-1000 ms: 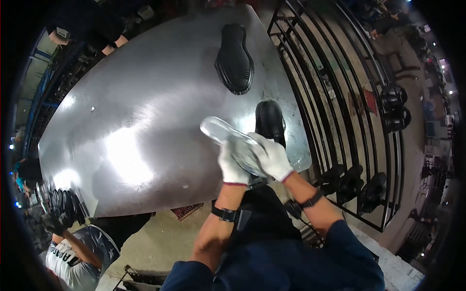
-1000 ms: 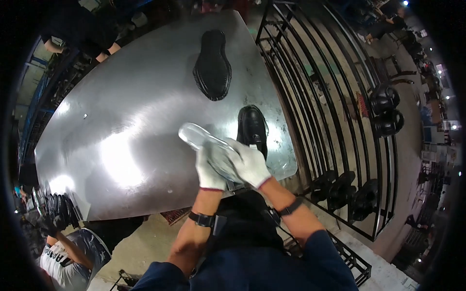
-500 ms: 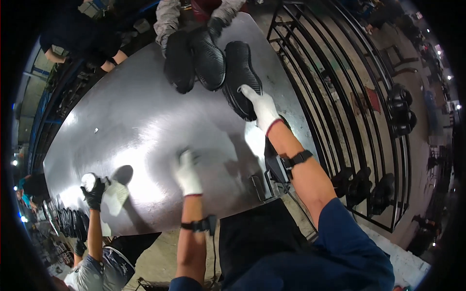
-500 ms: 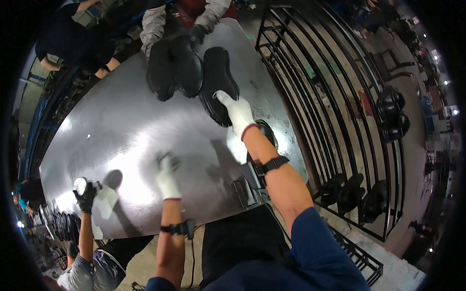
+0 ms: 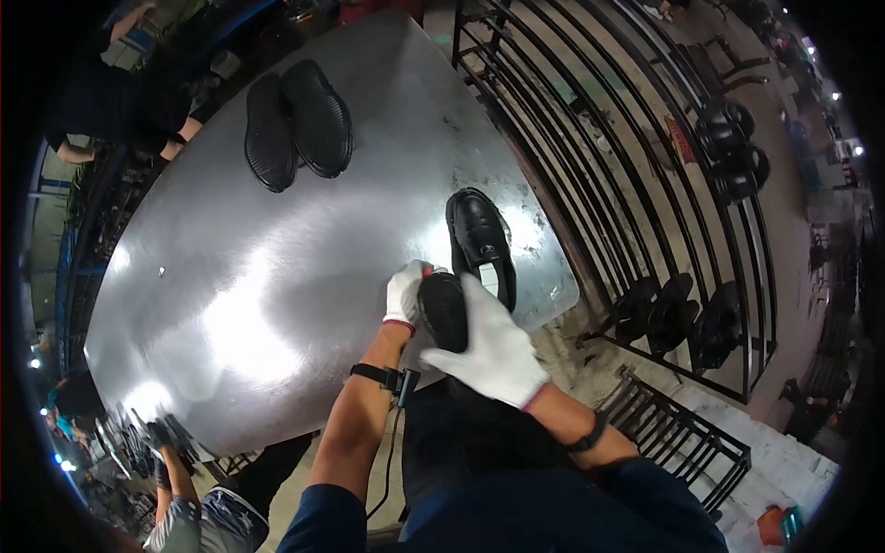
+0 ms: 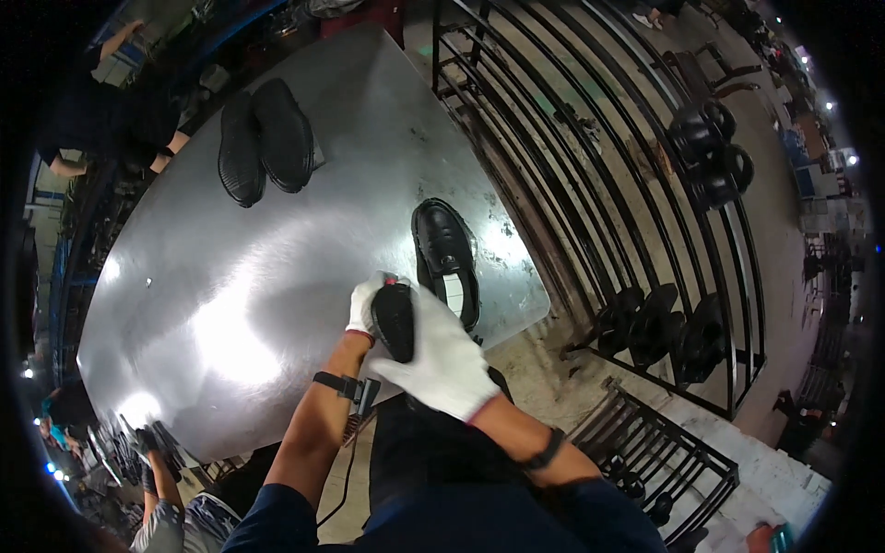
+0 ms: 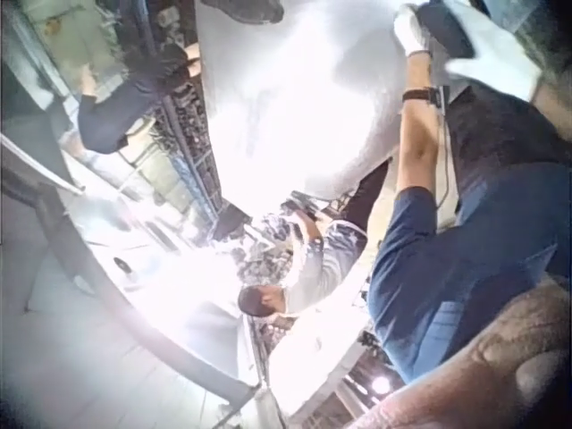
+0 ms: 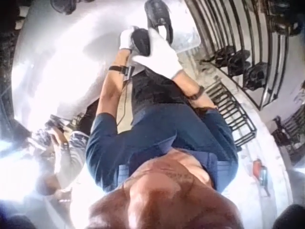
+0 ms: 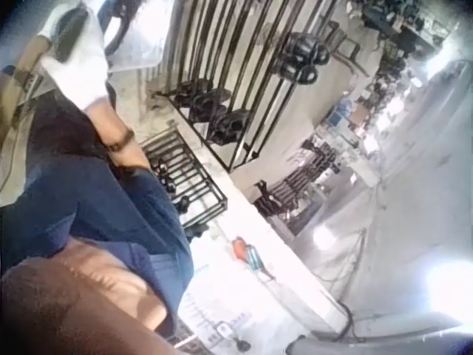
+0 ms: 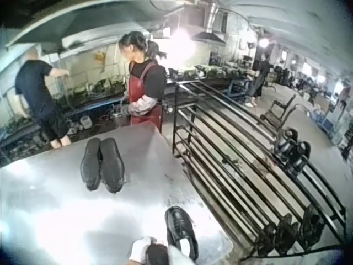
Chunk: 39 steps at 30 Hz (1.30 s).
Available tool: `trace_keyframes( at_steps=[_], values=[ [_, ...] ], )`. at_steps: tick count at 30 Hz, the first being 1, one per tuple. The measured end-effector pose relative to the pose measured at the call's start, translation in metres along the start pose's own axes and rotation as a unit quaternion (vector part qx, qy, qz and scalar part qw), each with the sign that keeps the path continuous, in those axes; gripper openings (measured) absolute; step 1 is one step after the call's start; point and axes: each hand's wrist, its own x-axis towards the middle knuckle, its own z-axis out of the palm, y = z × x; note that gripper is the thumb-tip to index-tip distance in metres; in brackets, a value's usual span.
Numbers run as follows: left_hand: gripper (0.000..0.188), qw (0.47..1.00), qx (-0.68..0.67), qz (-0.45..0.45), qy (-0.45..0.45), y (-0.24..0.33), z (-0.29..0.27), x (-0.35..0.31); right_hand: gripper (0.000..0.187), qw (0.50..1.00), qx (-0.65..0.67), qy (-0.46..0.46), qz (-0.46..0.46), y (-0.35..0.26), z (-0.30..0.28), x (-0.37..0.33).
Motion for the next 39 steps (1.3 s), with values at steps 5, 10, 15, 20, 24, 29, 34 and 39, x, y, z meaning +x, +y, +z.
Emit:
trace_keyframes(
  at_steps=[5, 10, 15, 20, 24, 29, 34, 39],
  values=[
    [0.031, 0.796, -0.568, -0.207, 0.019, 0.073, -0.015, 0.010, 0.054, 0.948, -0.304, 0.071, -0.061, 0.008, 0.043, 0.052],
    [0.042, 0.882, -0.421, -0.148, 0.154, 0.142, -0.037, -0.056, 0.049, 0.941, -0.198, 0.149, -0.230, 0.030, 0.028, -0.036],
    [0.035, 0.934, -0.248, 0.200, 0.164, 0.159, -0.008, -0.149, 0.031, 0.913, -0.147, 0.067, -0.376, 0.108, -0.031, -0.143],
    [0.056, 0.832, -0.484, -0.160, 0.217, 0.157, -0.031, -0.056, 0.039, 0.855, -0.142, 0.223, -0.446, 0.080, -0.096, -0.091],
    [0.054, 0.734, -0.610, -0.194, 0.226, 0.098, 0.018, 0.003, 0.076, 0.866, 0.020, 0.468, -0.172, 0.058, -0.040, -0.035],
    [0.037, 0.963, -0.165, -0.191, 0.098, 0.051, 0.018, 0.003, 0.082, 0.988, 0.005, 0.104, 0.115, 0.110, 0.016, 0.020],
    [0.049, 0.959, -0.242, -0.096, 0.110, 0.060, 0.016, -0.095, 0.072, 0.999, -0.008, 0.039, 0.002, 0.180, -0.012, 0.052],
    [0.073, 0.713, -0.640, -0.283, 0.045, 0.140, 0.032, -0.154, 0.070, 0.998, -0.038, 0.053, -0.012, 0.148, -0.014, 0.129]
  ],
)
